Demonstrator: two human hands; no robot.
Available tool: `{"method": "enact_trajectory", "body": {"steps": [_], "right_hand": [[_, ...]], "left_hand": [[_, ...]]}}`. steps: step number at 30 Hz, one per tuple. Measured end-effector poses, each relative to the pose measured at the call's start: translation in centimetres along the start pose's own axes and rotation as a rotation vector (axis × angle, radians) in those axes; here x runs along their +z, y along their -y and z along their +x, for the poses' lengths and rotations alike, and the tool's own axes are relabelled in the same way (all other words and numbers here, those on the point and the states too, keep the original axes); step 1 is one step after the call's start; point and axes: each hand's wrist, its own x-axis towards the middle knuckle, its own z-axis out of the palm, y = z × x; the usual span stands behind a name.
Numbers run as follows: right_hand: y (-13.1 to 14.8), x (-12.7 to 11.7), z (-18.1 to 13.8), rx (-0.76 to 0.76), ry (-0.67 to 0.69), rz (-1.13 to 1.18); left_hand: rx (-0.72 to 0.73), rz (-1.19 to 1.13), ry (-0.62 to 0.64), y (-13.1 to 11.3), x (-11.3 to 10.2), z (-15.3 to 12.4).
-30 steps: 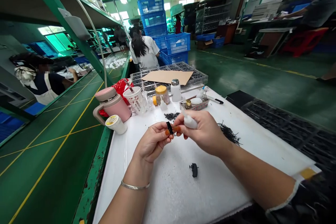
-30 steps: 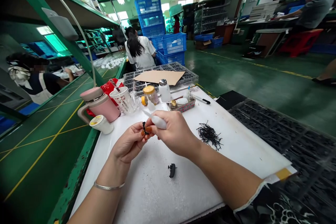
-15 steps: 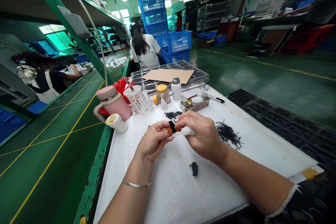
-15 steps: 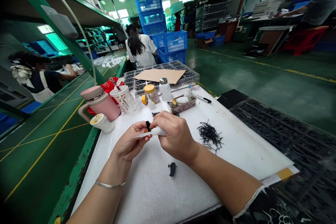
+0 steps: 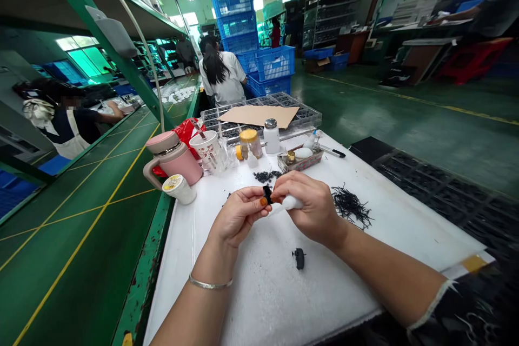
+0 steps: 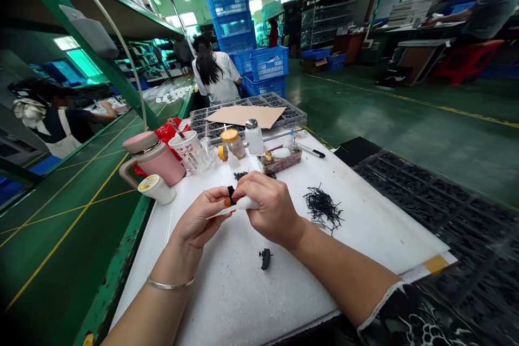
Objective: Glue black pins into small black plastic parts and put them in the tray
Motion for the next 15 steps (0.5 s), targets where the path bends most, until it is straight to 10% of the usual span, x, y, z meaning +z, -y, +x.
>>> {"method": "enact_trajectory", "body": {"steps": [15], "right_hand": [[-0.28, 0.14, -0.24, 0.023, 0.036, -0.066]], "left_hand": [[0.017, 0.026, -0.008, -0.01, -0.33, 0.24]]}}
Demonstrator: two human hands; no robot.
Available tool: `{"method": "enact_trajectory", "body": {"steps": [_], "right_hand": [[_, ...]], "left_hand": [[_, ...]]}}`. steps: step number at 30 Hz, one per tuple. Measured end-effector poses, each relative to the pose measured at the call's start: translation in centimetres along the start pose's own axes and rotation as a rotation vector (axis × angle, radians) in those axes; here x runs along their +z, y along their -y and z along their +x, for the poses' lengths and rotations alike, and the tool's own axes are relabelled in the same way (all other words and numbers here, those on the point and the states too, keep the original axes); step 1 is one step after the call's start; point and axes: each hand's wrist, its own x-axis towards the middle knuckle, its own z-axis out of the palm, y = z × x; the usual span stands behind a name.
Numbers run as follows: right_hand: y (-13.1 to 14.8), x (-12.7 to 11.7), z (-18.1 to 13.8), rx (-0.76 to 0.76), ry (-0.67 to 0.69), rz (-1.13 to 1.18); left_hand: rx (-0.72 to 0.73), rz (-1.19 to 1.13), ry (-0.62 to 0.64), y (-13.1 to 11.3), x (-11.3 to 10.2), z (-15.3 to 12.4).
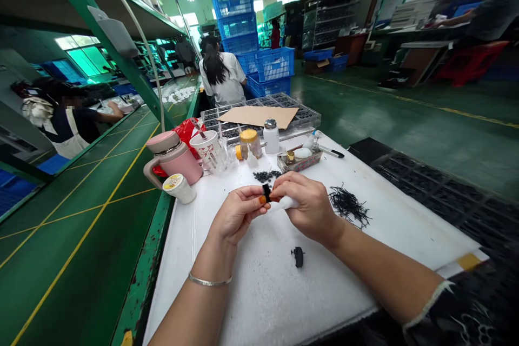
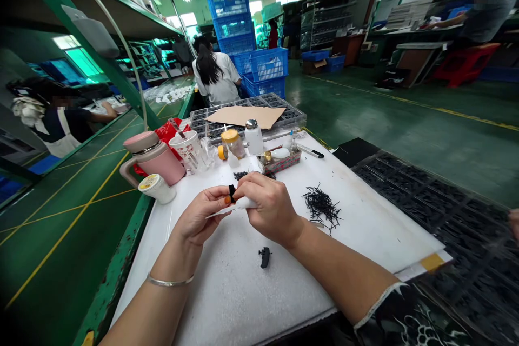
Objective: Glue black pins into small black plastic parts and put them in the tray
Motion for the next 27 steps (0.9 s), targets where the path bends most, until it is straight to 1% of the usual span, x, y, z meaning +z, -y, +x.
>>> {"method": "enact_trajectory", "body": {"steps": [3, 5, 8, 11, 12, 14, 17, 20, 23, 27], "right_hand": [[0.0, 0.1, -0.1, 0.053, -0.024, 0.031], [0.0, 0.3, -0.2, 0.101, -0.031, 0.031], [-0.1, 0.5, -0.2, 0.211, -0.045, 0.007], [-0.2, 0.6, -0.2, 0.286, -0.103, 0.001], [-0.2, 0.6, -0.2, 0.279, -0.120, -0.006], [-0.3, 0.6, -0.2, 0.217, -0.120, -0.045], [-0.3, 0.5, -0.2, 0.081, -0.046, -0.153], [-0.4, 0.4, -0.1, -0.010, 0.015, -0.238], [-0.6, 0.4, -0.1, 0.002, 0.012, -0.211], [-1.0, 0.8, -0.3, 0.128, -0.074, -0.056]], "left_hand": [[0.011, 0.025, -0.031, 0.0, 0.2, 0.0], [0.041, 0.054, -0.082, 0.1, 0.5, 0.0], [0.162, 0.114, -0.174, 0.5, 1.3, 0.0], [0.276, 0.120, -0.210, 1.2, 2.2, 0.0], [0.280, 0.085, -0.216, 1.4, 2.4, 0.0], [0.231, -0.025, -0.233, 1.6, 2.8, 0.1], [0.127, -0.177, -0.246, 1.6, 2.9, 0.2], [0.094, -0.213, -0.242, 1.5, 3.0, 0.2], [0.129, -0.156, -0.260, 1.4, 2.9, 0.1], [0.237, -0.010, -0.252, 1.4, 2.7, 0.1]]}}
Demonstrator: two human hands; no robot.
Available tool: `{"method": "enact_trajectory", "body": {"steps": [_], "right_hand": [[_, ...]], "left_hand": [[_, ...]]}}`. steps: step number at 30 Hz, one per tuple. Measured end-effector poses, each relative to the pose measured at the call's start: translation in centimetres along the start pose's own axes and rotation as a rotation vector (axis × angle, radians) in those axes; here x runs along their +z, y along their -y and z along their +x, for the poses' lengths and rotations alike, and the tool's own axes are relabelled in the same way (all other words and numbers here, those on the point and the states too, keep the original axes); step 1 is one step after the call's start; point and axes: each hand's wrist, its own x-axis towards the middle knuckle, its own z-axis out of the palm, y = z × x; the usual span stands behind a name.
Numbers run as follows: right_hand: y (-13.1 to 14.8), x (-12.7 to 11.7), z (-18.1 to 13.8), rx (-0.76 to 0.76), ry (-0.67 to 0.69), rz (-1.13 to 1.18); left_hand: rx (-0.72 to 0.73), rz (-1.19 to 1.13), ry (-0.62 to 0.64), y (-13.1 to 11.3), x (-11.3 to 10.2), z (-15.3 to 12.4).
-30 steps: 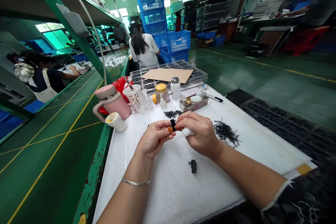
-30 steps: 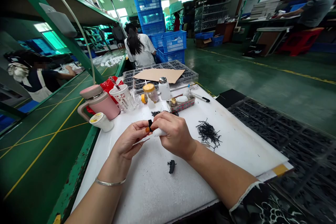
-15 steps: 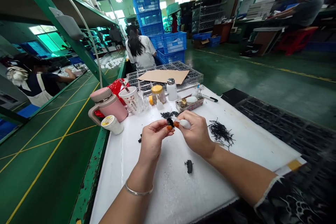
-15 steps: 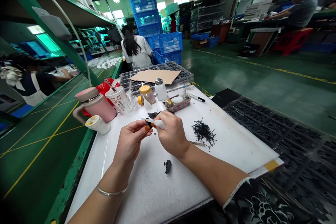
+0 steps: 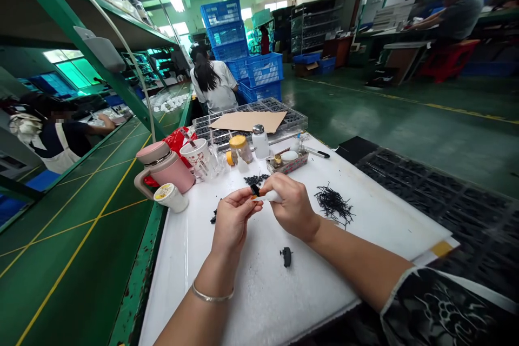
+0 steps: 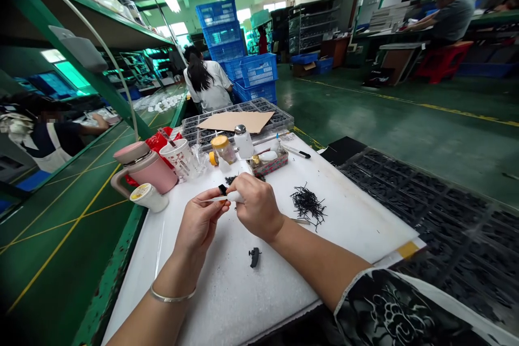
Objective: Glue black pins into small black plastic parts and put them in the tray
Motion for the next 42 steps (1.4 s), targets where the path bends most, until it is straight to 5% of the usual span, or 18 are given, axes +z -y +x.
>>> {"method": "enact_trajectory", "body": {"steps": [7, 13, 15, 19, 22, 25, 31, 37, 42], "right_hand": [[0.1, 0.4, 0.0, 0.089, -0.101, 0.139], [-0.3, -1.8, 1.2, 0.084, -0.221, 0.064], [-1.0, -2.4, 1.6, 0.271, 0.009, 0.055], [-2.4, -2.6, 0.5, 0.560, 0.673, 0.050], [-2.9, -2.6, -1.0, 0.534, 0.787, -0.060], [-3.7, -3.2, -1.4, 0.489, 0.733, -0.067], [-7.5, -5.1, 0.2, 0.494, 0.401, -0.253], [-8.9, -6.1, 0.4, 0.505, 0.505, -0.467], [-6.2, -9.4, -0.3, 0.445, 0.365, -0.613]], "left_hand": [[0.118, 0.064, -0.003, 0.1, 0.2, -0.2], [0.123, -0.140, -0.265, -0.3, -1.3, 1.1], [0.112, -0.180, -0.268, -0.5, -1.9, 1.5], [0.089, -0.200, -0.201, -0.9, -2.3, 1.6], [0.076, -0.206, -0.184, -0.9, -2.4, 1.6], [0.075, -0.206, -0.179, -1.0, -2.5, 1.7], [0.078, -0.170, -0.138, -1.0, -2.6, 1.6], [-0.029, -0.106, -0.027, -1.0, -2.4, 1.3], [-0.111, -0.141, 0.114, -1.1, -2.1, 1.1]]}}
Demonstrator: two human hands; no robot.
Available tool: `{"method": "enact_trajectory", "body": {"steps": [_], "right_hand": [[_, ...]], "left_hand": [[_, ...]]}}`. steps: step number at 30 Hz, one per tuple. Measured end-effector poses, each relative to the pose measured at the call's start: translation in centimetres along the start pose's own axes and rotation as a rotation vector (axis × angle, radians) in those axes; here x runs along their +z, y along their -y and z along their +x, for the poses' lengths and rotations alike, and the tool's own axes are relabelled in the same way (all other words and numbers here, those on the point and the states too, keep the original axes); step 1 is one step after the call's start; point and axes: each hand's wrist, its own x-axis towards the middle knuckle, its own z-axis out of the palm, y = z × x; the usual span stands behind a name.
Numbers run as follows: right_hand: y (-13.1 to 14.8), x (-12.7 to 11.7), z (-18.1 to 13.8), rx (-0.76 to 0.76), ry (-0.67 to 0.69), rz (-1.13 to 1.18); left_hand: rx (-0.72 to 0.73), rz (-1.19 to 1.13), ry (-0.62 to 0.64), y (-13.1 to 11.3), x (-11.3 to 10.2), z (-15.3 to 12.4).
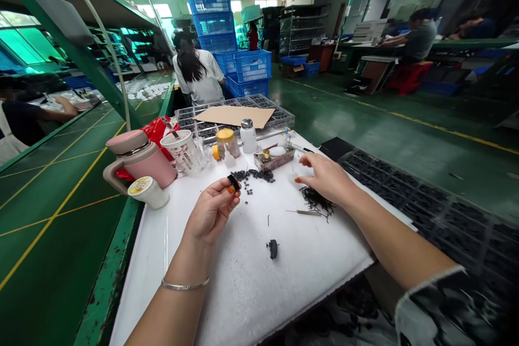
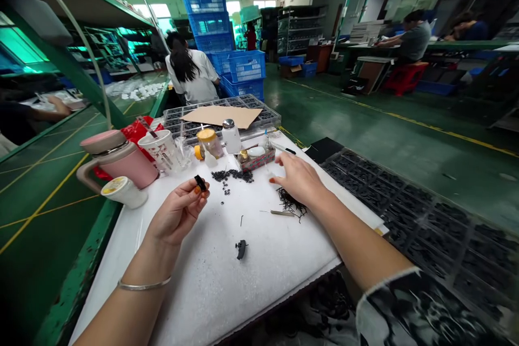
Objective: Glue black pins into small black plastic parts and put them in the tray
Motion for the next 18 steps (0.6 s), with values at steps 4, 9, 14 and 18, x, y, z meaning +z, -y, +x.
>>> {"method": "enact_trajectory", "body": {"steps": [4, 9, 14, 18], "right_hand": [[0.4, -0.9, -3.8, -0.033, 0.114, -0.066], [0.8, 1.1, -6.3, -0.124, 0.270, -0.037], [1.9, -0.5, -6.3, -0.168, 0.200, 0.083], [5.1, -3.2, -6.9, -0.272, 0.069, 0.307]], "left_hand": [[-0.043, -0.047, 0.097, 0.1, 0.3, -0.3], [-0.054, -0.056, 0.206, 0.1, 0.6, -0.9], [-0.037, -0.044, 0.236, 0.1, 0.9, -1.2], [-0.050, -0.040, 0.257, 0.2, 1.1, -1.5]]}}
